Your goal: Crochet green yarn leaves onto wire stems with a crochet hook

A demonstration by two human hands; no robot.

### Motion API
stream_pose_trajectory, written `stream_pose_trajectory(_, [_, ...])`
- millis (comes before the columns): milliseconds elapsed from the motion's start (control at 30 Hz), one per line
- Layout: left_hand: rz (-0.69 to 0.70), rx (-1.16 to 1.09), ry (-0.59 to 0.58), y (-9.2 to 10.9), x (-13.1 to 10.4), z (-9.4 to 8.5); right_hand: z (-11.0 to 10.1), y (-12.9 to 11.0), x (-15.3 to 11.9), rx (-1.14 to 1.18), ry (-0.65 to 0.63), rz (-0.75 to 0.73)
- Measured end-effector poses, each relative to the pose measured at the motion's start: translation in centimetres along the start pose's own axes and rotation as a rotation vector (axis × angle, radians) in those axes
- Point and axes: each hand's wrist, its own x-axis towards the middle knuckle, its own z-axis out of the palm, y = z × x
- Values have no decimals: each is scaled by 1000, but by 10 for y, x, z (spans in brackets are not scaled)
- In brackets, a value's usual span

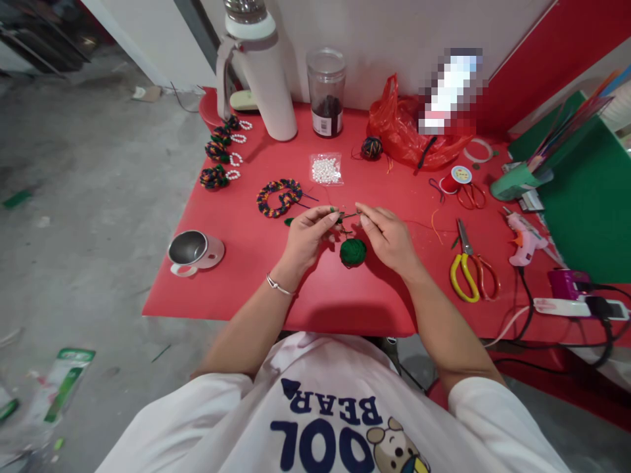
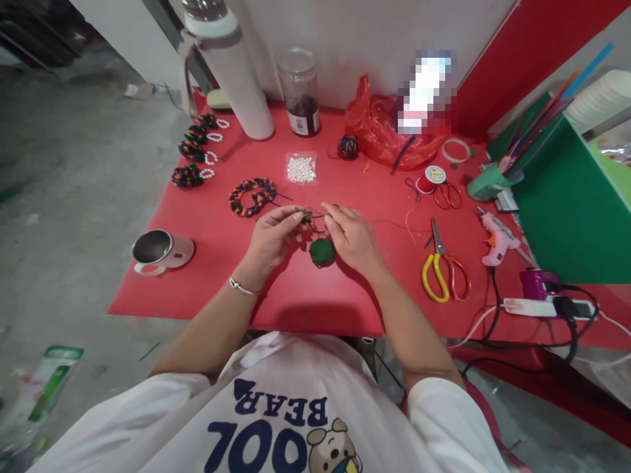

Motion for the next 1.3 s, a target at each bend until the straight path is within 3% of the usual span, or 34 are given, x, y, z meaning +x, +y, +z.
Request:
stream_pose_trajectory(100, [-58, -25, 4, 2, 1, -3, 4, 2, 0, 312, -9, 118])
stream_pose_trajectory(233, [-63, -50, 3, 4, 1, -4, 0, 1, 0, 795, -195, 307])
stream_pose_trajectory(367, [-48, -82, 5, 6, 2, -2, -4, -3, 0, 1007, -283, 344])
stream_pose_trajectory(633, [-39, -64, -14, 3, 2, 0, 15, -2, -7, 713, 31, 103])
stream_pose_trajectory(867, [10, -37, -70, -2, 0, 0, 11, -9, -11, 351, 10, -50])
stream_pose_trajectory(1300, [59, 44, -52, -4, 0, 2, 9, -12, -11, 255, -6, -113])
